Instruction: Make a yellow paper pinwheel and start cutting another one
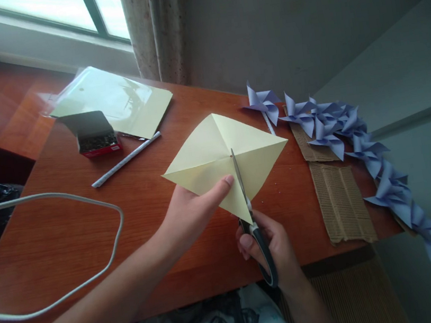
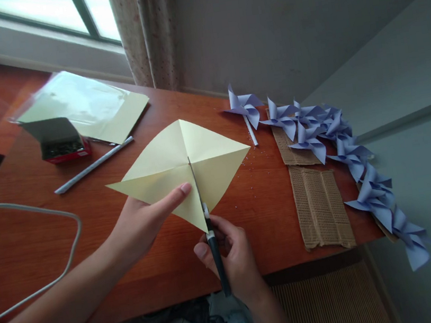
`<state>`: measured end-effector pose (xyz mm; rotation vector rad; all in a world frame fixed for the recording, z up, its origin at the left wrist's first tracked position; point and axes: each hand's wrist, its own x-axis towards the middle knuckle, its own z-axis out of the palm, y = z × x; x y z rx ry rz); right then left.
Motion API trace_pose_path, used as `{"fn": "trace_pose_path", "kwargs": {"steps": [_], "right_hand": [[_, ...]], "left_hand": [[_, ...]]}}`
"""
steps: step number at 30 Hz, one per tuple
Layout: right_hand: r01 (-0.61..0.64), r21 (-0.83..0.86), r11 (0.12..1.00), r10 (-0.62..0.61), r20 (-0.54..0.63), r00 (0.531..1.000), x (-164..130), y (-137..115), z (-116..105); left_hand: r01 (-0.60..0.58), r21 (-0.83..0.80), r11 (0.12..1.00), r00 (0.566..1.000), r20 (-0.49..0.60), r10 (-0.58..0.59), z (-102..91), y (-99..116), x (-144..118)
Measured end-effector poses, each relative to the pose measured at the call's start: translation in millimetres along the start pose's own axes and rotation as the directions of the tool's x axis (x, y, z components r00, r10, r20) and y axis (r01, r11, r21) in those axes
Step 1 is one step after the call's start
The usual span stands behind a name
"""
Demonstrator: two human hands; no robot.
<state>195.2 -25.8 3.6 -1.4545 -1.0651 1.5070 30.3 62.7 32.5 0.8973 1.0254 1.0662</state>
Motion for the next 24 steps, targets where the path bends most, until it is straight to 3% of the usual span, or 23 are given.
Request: {"fn": "trace_pose_path", "kwargs": {"steps": [6, 13, 19, 24], "right_hand": [[0.05, -0.017, 0.999, -0.048, 0.082, 0.995, -1.4, -3.7, -4.5], [0.022, -0.032, 0.999, -0.018, 0.128, 0.992, -5.3, -6.8, -9.8], [0.035, -0.01, 0.999, -0.034, 0.072, 0.997, -6.9, -3.0, -25.9], [0.074, 0.063, 0.995, -0.073, -0.025, 0.997, -3.5, 0.0, -41.0]], "left_hand": [[-0.01, 0.001, 1.0, 1.0, -0.012, 0.01, -2.2, -0.8, 0.3], [-0.063, -0.012, 0.998, 0.988, -0.14, 0.06, -7.6, 3.1, 3.4], [-0.111, -0.096, 0.989, 0.982, -0.164, 0.095, -8.5, 8.1, 3.4], [-0.068, -0.118, 0.991, 0.993, -0.1, 0.056, -6.8, 9.3, 2.0]]}}
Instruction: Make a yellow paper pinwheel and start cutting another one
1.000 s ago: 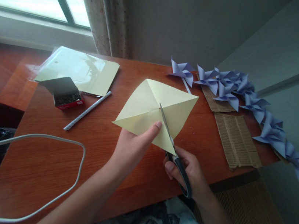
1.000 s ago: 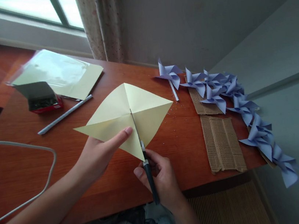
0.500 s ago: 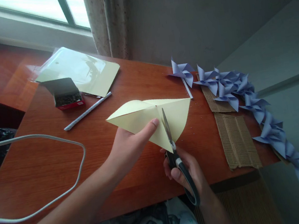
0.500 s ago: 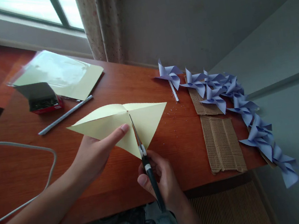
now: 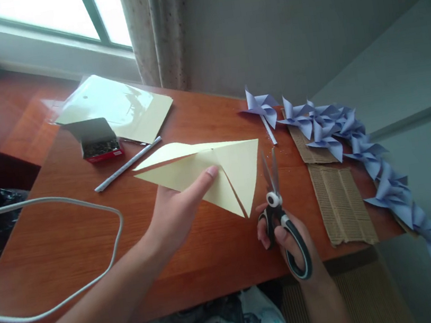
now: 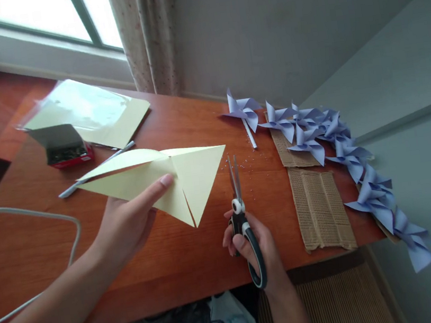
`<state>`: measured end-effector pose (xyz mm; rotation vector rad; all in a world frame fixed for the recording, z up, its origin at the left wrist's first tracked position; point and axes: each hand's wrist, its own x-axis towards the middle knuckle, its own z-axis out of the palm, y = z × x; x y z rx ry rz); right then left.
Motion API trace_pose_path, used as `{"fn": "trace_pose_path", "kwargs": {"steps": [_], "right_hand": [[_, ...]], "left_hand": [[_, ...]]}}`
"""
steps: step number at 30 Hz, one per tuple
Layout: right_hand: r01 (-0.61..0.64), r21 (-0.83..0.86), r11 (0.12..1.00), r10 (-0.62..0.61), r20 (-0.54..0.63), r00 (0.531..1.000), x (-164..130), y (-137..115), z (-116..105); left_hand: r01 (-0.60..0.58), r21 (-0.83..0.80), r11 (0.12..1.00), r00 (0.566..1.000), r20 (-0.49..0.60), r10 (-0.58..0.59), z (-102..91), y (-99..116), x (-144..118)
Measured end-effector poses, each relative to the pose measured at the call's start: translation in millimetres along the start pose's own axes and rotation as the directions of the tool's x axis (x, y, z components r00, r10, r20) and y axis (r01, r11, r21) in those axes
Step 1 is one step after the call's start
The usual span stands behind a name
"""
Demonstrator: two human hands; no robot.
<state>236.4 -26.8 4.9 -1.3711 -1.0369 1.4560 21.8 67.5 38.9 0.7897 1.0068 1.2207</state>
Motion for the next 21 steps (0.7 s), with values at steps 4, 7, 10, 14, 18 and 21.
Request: {"fn": "trace_pose_path", "kwargs": {"steps": [4, 7, 10, 14, 18, 21], "right_hand": [[0.048, 0.123, 0.991, -0.035, -0.103, 0.994, 8.5, 0.0, -9.8], [0.074, 0.219, 0.973, -0.041, -0.155, 0.987, 19.8, -8.2, -16.6], [0.13, 0.349, 0.928, -0.071, -0.176, 0.982, 32.8, -20.0, -23.5], [0.035, 0.413, 0.91, 0.011, -0.109, 0.994, 44.3, -29.7, -31.9], [0.016, 0.306, 0.952, 0.017, -0.105, 0.994, 47.2, -31.1, -36.7], [0.05, 0.191, 0.98, -0.028, -0.118, 0.993, 47.5, -30.5, -35.7]], "left_hand": [[0.079, -0.034, 0.996, 0.995, 0.067, -0.077, 1.4, -0.6, -2.1], [0.152, -0.026, 0.988, 0.981, 0.128, -0.148, -0.1, -3.2, -2.7], [0.233, 0.005, 0.972, 0.944, 0.24, -0.228, -3.0, -4.7, -2.5], [0.292, 0.087, 0.952, 0.903, 0.304, -0.304, -3.2, 0.8, -3.8], [0.328, 0.156, 0.932, 0.862, 0.355, -0.363, -1.1, 6.1, -6.2], [0.348, 0.145, 0.926, 0.845, 0.381, -0.377, -0.9, 3.2, -5.4]]}}
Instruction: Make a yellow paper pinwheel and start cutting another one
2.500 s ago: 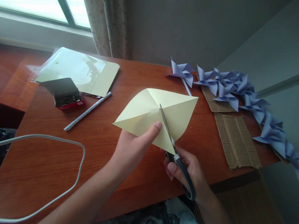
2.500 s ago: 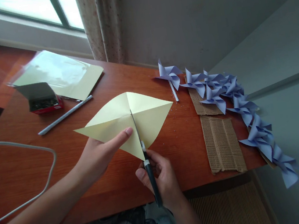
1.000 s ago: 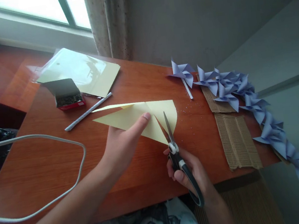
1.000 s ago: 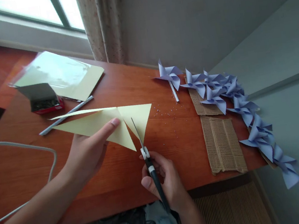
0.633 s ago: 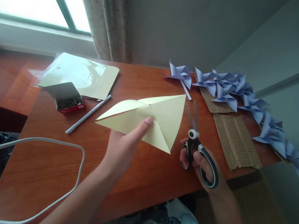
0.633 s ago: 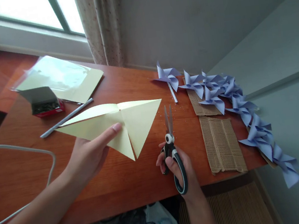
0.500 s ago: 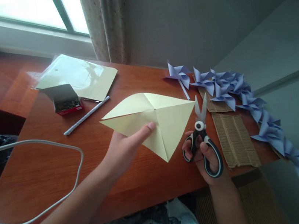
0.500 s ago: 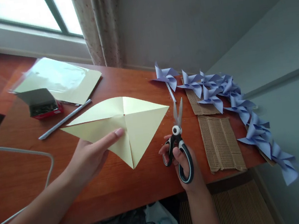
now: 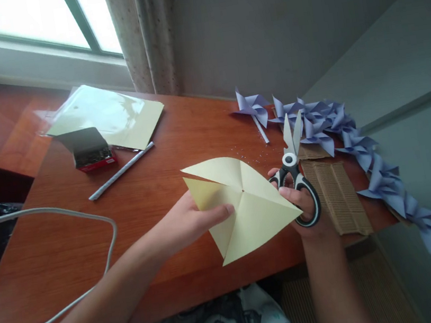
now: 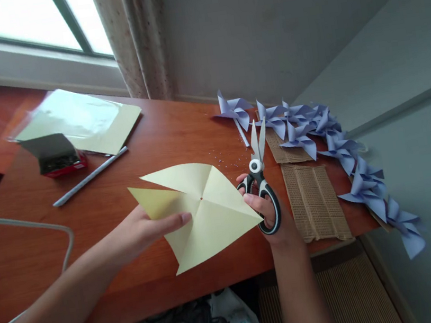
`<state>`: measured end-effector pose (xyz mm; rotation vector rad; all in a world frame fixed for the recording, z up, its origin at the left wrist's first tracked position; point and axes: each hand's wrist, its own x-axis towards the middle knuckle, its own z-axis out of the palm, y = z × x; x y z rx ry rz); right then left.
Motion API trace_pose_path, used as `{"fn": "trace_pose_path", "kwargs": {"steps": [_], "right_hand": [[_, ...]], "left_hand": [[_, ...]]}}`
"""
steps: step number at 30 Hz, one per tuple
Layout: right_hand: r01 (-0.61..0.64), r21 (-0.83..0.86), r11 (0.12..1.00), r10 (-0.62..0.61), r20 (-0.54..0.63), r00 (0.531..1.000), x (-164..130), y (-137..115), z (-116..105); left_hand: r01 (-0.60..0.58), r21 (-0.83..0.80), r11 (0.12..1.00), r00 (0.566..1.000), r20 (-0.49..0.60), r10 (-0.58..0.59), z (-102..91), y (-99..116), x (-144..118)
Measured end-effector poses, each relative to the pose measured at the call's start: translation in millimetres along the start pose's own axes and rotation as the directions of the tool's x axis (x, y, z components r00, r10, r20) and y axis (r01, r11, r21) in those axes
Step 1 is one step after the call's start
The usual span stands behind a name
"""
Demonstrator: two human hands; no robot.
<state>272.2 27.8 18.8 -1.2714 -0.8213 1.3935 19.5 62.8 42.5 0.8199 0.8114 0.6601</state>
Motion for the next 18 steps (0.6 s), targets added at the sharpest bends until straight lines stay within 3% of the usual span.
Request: {"fn": "trace_pose_path", "kwargs": {"steps": [4, 9, 12, 14, 16, 18], "right_hand": [[0.118, -0.06, 0.991, -0.126, -0.131, 0.983, 0.6, 3.7, 11.2], [0.266, 0.092, 0.96, -0.217, -0.363, 0.906, 5.7, 12.4, 39.3], [0.303, 0.133, 0.944, -0.215, -0.451, 0.866, 9.7, 19.3, 57.0], [0.325, 0.058, 0.944, -0.254, -0.502, 0.827, 10.3, 24.1, 67.6], [0.33, -0.077, 0.941, -0.32, -0.523, 0.79, 8.2, 28.3, 77.0], [0.325, -0.213, 0.921, -0.389, -0.502, 0.772, 4.0, 31.6, 84.3]], "left_hand": [[-0.02, -0.18, 0.984, 1.0, 0.016, 0.023, -4.4, -1.6, 5.9], [-0.073, -0.396, 0.915, 0.975, 0.165, 0.149, -9.1, 1.2, 9.6], [-0.19, -0.361, 0.913, 0.921, 0.255, 0.293, -6.4, -5.2, 11.1], [-0.275, -0.268, 0.923, 0.896, 0.278, 0.347, -2.0, -11.4, 12.5], [-0.294, -0.158, 0.943, 0.92, 0.22, 0.324, 3.2, -15.6, 13.7], [-0.258, -0.066, 0.964, 0.963, 0.061, 0.262, 7.6, -16.8, 14.8]]}}
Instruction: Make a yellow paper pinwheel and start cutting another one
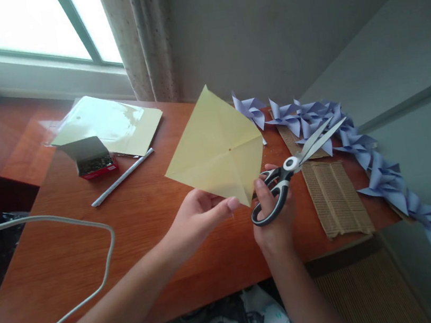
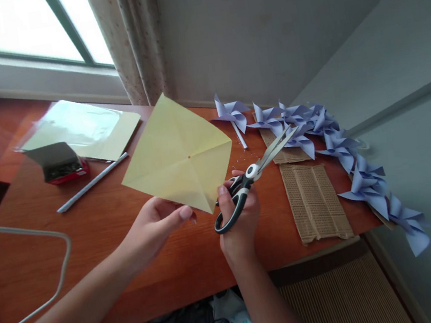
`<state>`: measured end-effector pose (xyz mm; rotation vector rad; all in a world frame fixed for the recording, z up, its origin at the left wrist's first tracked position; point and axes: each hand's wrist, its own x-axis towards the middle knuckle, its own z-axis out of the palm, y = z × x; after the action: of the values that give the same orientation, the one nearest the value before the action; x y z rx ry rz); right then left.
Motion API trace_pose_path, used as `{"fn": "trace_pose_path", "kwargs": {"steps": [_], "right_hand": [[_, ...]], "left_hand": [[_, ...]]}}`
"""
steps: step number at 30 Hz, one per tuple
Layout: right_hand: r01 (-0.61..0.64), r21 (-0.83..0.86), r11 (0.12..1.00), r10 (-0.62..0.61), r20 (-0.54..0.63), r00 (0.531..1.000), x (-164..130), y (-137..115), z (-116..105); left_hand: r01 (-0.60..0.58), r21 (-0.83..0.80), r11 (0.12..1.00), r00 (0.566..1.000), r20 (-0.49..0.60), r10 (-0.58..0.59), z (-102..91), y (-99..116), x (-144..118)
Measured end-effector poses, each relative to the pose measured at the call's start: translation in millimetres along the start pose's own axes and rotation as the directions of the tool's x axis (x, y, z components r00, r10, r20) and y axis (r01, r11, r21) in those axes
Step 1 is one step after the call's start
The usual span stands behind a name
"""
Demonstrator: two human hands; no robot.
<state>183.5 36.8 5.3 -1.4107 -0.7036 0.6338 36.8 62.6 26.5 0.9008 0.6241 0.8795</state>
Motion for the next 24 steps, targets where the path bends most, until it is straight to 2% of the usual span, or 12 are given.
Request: {"fn": "trace_pose_path", "kwargs": {"steps": [3, 5, 9, 14, 19, 24], "right_hand": [[0.077, -0.09, 0.993, -0.072, 0.051, 0.996, -9.0, -0.7, 1.5], [0.096, -0.111, 0.989, -0.088, 0.075, 0.993, -11.2, -1.0, 0.9], [0.095, -0.118, 0.988, -0.085, 0.084, 0.993, -8.3, -1.2, -2.6], [0.077, -0.108, 0.991, -0.06, 0.154, 0.986, -4.9, -0.7, -7.8], [0.077, -0.088, 0.993, -0.065, 0.132, 0.989, -5.3, -1.1, -9.6], [0.075, -0.088, 0.993, -0.065, 0.12, 0.991, -6.7, -1.2, -9.0]], "left_hand": [[0.047, 0.06, 0.997, 0.976, -0.215, -0.033, 1.7, 1.4, 1.7], [0.053, 0.062, 0.997, 0.967, -0.253, -0.036, -0.5, 3.0, 2.4], [0.053, 0.072, 0.996, 0.967, -0.253, -0.034, -7.4, 5.6, 3.2], [0.072, 0.13, 0.989, 0.969, -0.245, -0.038, -8.3, 8.7, 3.1], [0.094, 0.099, 0.991, 0.977, -0.198, -0.073, -4.8, 9.5, 0.5], [0.1, 0.071, 0.992, 0.975, -0.205, -0.083, -4.3, 10.2, -0.3]]}}
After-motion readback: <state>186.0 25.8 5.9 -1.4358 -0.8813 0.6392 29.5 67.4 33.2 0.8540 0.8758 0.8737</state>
